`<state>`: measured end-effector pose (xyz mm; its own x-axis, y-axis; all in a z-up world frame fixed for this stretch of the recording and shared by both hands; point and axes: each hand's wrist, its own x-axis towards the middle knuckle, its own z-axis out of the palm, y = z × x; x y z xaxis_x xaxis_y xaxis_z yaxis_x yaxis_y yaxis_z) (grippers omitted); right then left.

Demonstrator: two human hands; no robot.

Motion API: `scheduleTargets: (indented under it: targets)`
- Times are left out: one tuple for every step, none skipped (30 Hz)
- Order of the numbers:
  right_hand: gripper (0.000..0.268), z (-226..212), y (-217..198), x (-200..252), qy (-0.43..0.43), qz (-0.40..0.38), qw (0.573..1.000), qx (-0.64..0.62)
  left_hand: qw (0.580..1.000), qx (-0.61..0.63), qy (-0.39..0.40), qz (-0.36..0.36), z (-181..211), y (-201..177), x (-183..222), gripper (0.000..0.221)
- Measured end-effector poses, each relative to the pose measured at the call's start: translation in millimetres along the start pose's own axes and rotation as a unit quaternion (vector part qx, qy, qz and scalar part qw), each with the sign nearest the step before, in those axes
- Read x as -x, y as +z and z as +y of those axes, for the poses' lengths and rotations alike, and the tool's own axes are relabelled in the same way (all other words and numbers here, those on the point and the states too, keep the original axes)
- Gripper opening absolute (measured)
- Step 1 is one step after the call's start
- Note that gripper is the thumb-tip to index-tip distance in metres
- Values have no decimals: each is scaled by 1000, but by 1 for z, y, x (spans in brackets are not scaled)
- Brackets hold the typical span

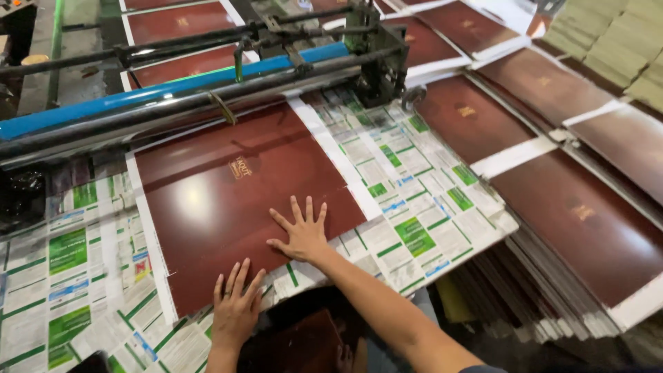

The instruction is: The person feeds printed sheets manually into a laminating or coating machine.

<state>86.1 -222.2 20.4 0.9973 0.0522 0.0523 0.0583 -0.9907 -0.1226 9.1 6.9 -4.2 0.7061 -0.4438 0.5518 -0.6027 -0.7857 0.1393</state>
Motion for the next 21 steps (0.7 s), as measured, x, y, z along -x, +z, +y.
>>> scheduleTargets:
  targets:
    - [86,2,-2,-10,-1,0,1000,2,1000,1,-2,2,-1,2,1,50]
    - [88,3,-4,-19,-3,1,1000,5,1000,4,2,4,-2,4,2,50]
    - [90,-1,0,-22,-2,-4,1000,2,1000,6,5,-3,-3,1,11,50]
    - [90,-3,2,-20,-2,-11,1000,-2,1000,6,3,-10,0,-4,14,50]
    - [90,-2,-1,-28,1,-16,1000,-2,1000,0,0,-14,1,-5,7,50]
    - [90,-1,-4,-36,4,-22,1000,-2,1000,-7,-3,-18,1,-7,1,50]
    - [90,-1,-5,-42,2,-21,1000,-2,1000,-8,-3,-16,1,-6,1,50]
    - [91,-2,-6,-48,4,-25,1000,-3,1000,-7,-2,-11,1,-5,2,50]
    - [92,-3,-6,-51,7,-31,999,-5,1000,-6,-1,-9,1,-5,5,49]
    - [92,-4,-4,-55,7,-32,999,-6,1000,-6,-2,-10,2,-5,5,49]
    - [93,-5,-4,-60,10,-32,999,-10,1000,-5,-2,-5,1,-5,4,49]
    - [93,-6,-3,-66,13,-32,999,-13,1000,-3,-2,-1,1,-5,2,49]
    - [93,-6,-4,-72,12,-31,999,-14,1000,-5,-2,0,0,-4,3,49]
    - [94,-6,-5,-79,13,-34,999,-14,1000,7,-7,-4,-1,-3,4,51]
    - [94,-8,-6,-85,14,-37,999,-15,1000,19,-13,-8,-2,-2,5,54]
    - [94,-7,-6,-93,11,-36,999,-16,1000,15,-15,-7,-2,-1,4,54]
    - [94,-8,-7,-101,13,-41,999,-17,1000,7,-12,-1,-4,0,4,53]
    - [93,-9,-8,-110,15,-47,999,-17,1000,-1,-9,5,-5,1,5,53]
    - [93,-8,-8,-117,11,-47,999,-20,1000,-6,-12,4,-6,1,6,53]
    - [95,-8,-8,-124,11,-58,998,-19,1000,-7,-14,-7,-7,0,7,54]
    - [96,-6,-8,-131,14,-68,997,-18,1000,-6,-15,-18,-7,0,8,55]
